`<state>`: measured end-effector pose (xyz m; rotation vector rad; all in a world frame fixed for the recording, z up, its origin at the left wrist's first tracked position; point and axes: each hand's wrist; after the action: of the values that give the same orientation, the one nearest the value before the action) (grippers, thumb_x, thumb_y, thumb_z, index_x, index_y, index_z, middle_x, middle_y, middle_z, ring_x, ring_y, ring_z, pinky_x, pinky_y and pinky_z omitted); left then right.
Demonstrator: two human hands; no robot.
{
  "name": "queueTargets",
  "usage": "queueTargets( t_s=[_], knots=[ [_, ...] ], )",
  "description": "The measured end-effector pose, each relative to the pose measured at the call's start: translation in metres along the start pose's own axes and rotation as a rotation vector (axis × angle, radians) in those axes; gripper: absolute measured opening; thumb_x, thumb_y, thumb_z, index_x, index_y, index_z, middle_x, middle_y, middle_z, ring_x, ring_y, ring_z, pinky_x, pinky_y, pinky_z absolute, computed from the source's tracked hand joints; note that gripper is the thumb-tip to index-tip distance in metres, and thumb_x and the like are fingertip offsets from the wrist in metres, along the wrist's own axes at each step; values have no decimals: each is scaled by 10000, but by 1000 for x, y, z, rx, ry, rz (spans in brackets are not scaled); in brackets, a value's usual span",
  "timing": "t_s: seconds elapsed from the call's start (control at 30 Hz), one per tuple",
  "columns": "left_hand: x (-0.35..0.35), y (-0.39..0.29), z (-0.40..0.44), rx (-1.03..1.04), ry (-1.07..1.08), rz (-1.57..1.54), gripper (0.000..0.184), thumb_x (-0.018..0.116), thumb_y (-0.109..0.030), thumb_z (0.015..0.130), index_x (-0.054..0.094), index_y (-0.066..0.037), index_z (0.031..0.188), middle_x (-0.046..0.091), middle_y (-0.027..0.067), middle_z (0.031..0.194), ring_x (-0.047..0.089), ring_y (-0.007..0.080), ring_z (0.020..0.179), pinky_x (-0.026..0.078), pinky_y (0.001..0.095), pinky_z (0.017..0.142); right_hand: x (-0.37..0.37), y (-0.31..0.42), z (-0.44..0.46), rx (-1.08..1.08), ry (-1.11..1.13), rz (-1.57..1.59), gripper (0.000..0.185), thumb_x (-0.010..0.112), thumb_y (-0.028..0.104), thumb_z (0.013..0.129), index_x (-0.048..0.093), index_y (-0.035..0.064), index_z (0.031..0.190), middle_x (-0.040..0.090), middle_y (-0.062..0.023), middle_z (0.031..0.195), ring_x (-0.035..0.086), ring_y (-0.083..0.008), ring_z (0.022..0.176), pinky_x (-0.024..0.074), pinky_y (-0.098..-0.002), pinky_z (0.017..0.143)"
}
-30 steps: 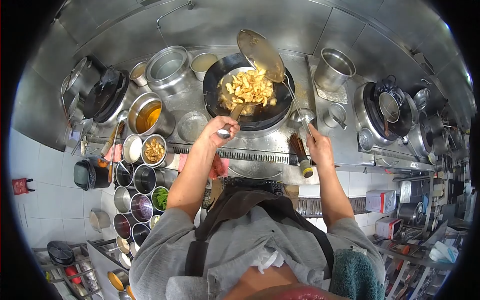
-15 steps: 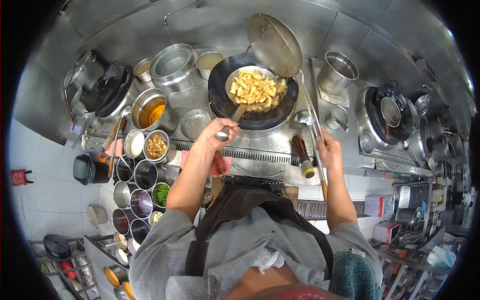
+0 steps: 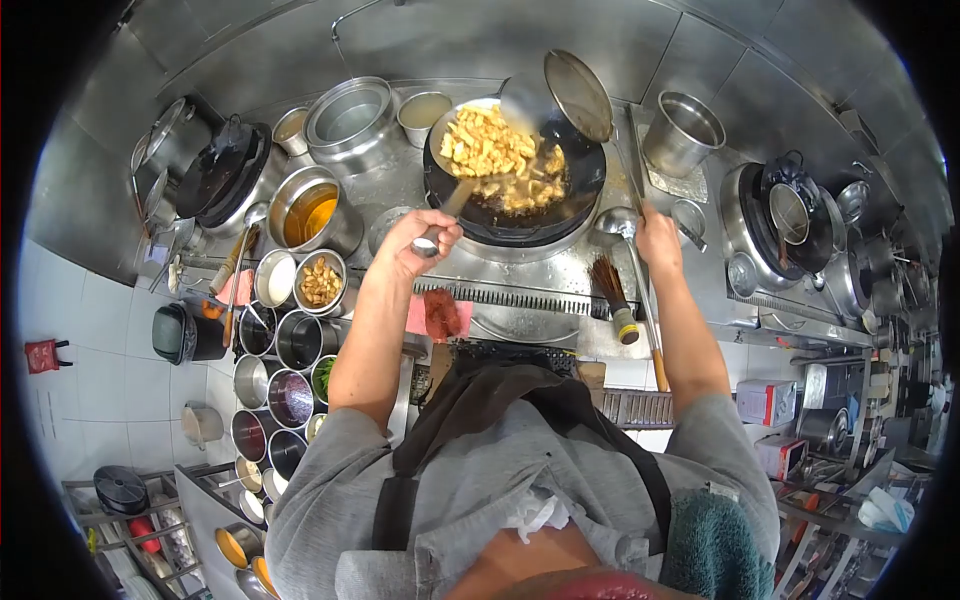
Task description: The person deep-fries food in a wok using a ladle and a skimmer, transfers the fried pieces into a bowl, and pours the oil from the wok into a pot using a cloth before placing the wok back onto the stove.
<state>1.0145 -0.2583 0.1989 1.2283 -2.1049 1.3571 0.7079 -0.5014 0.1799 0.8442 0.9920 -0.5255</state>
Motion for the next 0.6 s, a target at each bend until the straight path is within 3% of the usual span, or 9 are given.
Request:
queueTargets(
  t_s=[0.07, 0.13, 0.17, 0.33, 0.4, 0.43, 0.47, 0.6],
  knots=[
    [-2, -9, -5, 17, 13, -24, 124, 504, -8, 817, 441, 68, 891, 501, 100, 723, 462, 113, 504, 378, 198, 393, 17, -19, 2, -27, 12, 10, 231, 506, 111, 815, 601, -2, 993, 611, -265, 834, 580, -433, 858, 441, -497, 780],
    [0, -18, -13, 46, -15, -13, 116, 500, -9, 821, 441, 67, 885, 502, 104, 726, 463, 116, 505, 381, 202, 396, 26, -31, 3, 72, 321, 111, 152, 515, 106, 808, 592, -19, 848, 583, -159, 582, 593, -236, 474, 462, -384, 474],
    [0, -21, -18, 77, -39, 3, 109, 497, -11, 825, 441, 66, 879, 502, 107, 730, 464, 119, 505, 384, 207, 398, 19, -26, -2, 201, 460, 366, 129, 533, 97, 788, 549, -10, 718, 537, -94, 518, 512, -177, 365, 367, -335, 341],
    [1, -25, -29, 193, -96, 34, 42, 503, 0, 798, 492, 35, 776, 528, 132, 698, 484, 163, 523, 408, 289, 441, 8, -7, -25, 399, 662, 734, 128, 557, 84, 781, 532, 5, 684, 500, -47, 516, 412, -125, 329, 269, -275, 304],
    [2, -26, -29, 247, -145, 75, 70, 488, -9, 830, 450, 25, 878, 512, 121, 715, 481, 146, 507, 395, 232, 403, 15, 14, -31, 488, 727, 929, 176, 561, 73, 785, 583, -51, 909, 521, -62, 557, 406, -119, 334, 260, -268, 304],
    [3, -27, -30, 252, -143, 79, 70, 488, -9, 830, 450, 25, 878, 512, 121, 715, 481, 146, 507, 395, 232, 403, 19, 30, -36, 553, 700, 989, 458, 567, 57, 783, 465, -107, 1198, 535, -69, 587, 417, -119, 344, 251, -262, 303],
    [5, -26, -31, 256, -151, 83, 74, 489, -12, 828, 447, 27, 873, 511, 118, 710, 480, 141, 507, 399, 226, 400, 41, 34, -39, 553, 631, 1021, 172, 576, 73, 776, 613, -47, 892, 540, -68, 591, 422, -128, 348, 268, -260, 316],
    [-3, -30, -22, 158, -94, -36, 86, 497, -25, 820, 443, 36, 848, 505, 105, 701, 475, 121, 501, 413, 196, 390, 107, 66, -28, 483, 694, 1237, 129, 574, 92, 789, 585, -6, 706, 520, -55, 540, 428, -137, 349, 268, -270, 319]
  ],
)
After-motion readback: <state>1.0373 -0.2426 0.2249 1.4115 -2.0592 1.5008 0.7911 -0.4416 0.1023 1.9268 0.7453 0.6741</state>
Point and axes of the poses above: each hand's wrist, its own z-axis towards the middle knuckle, its own x-axis out of the palm, y = z × x
